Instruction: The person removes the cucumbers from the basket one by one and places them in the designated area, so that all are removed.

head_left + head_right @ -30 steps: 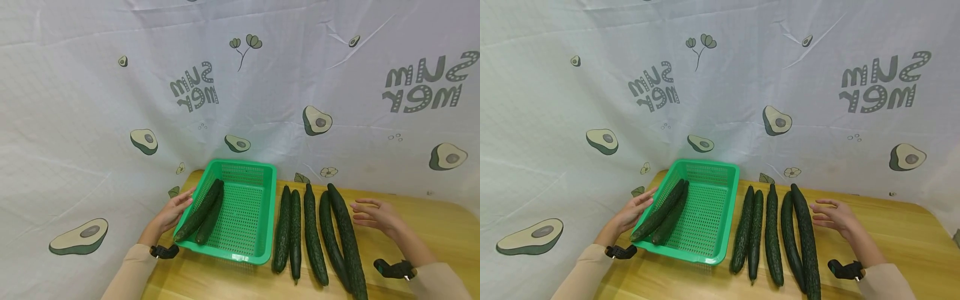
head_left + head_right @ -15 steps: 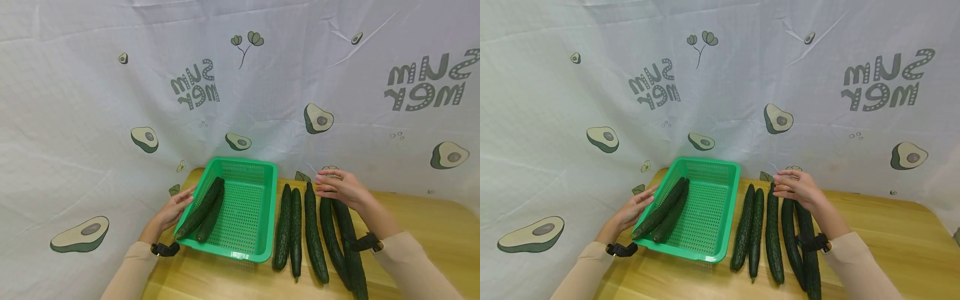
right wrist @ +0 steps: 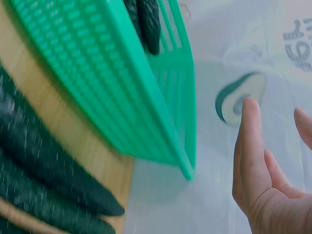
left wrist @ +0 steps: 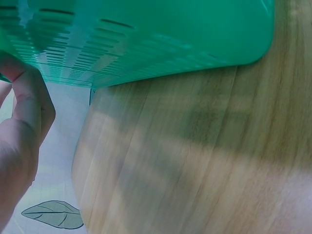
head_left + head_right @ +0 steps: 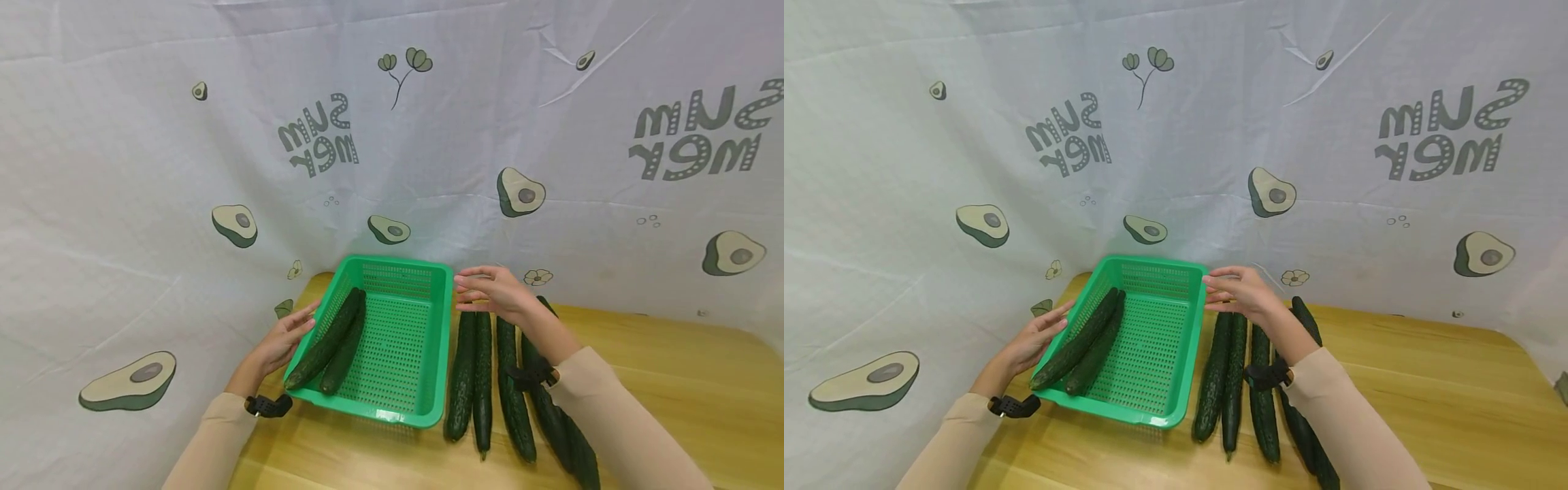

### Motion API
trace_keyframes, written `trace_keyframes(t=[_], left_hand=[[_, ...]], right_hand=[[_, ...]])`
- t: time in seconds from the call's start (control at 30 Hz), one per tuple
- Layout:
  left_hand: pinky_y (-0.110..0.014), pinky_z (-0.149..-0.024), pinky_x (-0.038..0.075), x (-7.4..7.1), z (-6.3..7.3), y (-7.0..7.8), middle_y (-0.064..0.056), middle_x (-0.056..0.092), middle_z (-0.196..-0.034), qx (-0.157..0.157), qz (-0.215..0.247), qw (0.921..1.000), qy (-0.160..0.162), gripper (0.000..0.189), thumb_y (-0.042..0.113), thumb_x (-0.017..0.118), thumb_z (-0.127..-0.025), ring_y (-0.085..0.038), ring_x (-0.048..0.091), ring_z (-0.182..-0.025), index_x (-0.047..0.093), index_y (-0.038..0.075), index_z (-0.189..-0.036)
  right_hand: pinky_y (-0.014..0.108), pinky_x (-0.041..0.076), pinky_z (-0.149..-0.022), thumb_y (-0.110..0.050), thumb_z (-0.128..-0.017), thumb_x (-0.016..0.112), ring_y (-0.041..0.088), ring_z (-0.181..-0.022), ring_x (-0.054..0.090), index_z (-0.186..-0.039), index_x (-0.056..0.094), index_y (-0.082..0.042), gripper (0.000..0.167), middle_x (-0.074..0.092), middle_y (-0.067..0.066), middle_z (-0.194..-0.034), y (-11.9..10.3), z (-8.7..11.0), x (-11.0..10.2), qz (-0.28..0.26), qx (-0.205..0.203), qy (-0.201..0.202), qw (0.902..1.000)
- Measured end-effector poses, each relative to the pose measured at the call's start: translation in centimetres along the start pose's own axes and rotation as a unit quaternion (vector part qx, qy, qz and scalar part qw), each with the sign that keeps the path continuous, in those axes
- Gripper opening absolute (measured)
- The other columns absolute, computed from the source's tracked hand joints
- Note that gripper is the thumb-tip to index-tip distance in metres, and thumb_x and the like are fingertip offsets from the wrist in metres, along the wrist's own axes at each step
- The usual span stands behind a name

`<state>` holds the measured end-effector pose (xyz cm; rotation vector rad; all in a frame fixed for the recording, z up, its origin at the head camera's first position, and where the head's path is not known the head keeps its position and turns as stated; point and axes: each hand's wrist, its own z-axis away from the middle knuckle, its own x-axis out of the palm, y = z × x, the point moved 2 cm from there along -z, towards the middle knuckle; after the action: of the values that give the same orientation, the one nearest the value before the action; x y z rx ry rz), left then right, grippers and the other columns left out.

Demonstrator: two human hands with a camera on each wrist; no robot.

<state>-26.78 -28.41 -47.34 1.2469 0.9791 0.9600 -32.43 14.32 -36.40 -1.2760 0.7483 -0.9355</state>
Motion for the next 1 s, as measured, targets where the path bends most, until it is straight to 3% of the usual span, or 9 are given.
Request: trace_keyframes(t=[0.2,0.4,0.5,0.7,1.0], left_hand=[[-0.046,-0.119,0.007,-0.1,0.1,0.0,-0.016,0.000,-0.165,0.008,0.011,0.9999,0.000,0.058,0.019,0.046,-0.109,-0.033,0.001,-0.151,0.021,0.011,-0.161],[-0.050,-0.119,0.005,-0.2,0.1,0.1,-0.017,0.002,-0.165,0.013,0.007,0.9999,0.005,0.059,0.021,0.046,-0.109,-0.036,0.001,-0.150,0.021,0.009,-0.160],[-0.050,-0.119,0.004,-0.2,0.1,0.1,-0.016,0.002,-0.165,0.012,0.008,0.9999,0.006,0.059,0.020,0.046,-0.109,-0.036,0.001,-0.150,0.021,0.010,-0.160],[-0.049,-0.119,0.004,-0.1,0.2,0.1,-0.017,0.000,-0.165,0.010,0.010,0.9999,0.003,0.058,0.019,0.046,-0.109,-0.036,0.001,-0.150,0.021,0.010,-0.161],[-0.048,-0.119,0.005,0.1,0.1,0.1,-0.016,0.002,-0.165,0.006,0.015,0.9999,0.004,0.058,0.020,0.047,-0.109,-0.035,0.002,-0.150,0.022,0.010,-0.160]], right_hand=[[0.043,0.055,-0.089,-0.011,-0.102,0.059,0.025,-0.093,0.068,-0.148,0.032,0.011,0.057,0.059,0.016,-0.117,0.2,-2.4,3.5,-0.030,0.024,-0.016,0.9991],[0.044,0.056,-0.086,-0.010,-0.100,0.063,0.030,-0.094,0.067,-0.147,0.035,0.009,0.058,0.054,0.030,-0.128,0.4,-4.5,7.6,-0.047,0.050,-0.009,0.9976],[0.045,0.057,-0.084,-0.012,-0.099,0.066,0.032,-0.092,0.067,-0.146,0.038,0.009,0.058,0.054,0.031,-0.125,0.6,-5.2,9.4,-0.054,0.062,-0.001,0.9967],[0.045,0.057,-0.082,-0.011,-0.097,0.068,0.046,-0.106,0.063,-0.140,0.043,0.010,0.054,0.055,0.029,-0.117,1.6,-6.5,12.7,-0.067,0.065,0.008,0.9956],[0.046,0.057,-0.081,-0.006,-0.097,0.066,0.056,-0.116,0.054,-0.143,0.033,0.016,0.061,0.044,0.043,-0.130,3.6,-7.7,16.2,-0.101,0.066,0.012,0.9926]])
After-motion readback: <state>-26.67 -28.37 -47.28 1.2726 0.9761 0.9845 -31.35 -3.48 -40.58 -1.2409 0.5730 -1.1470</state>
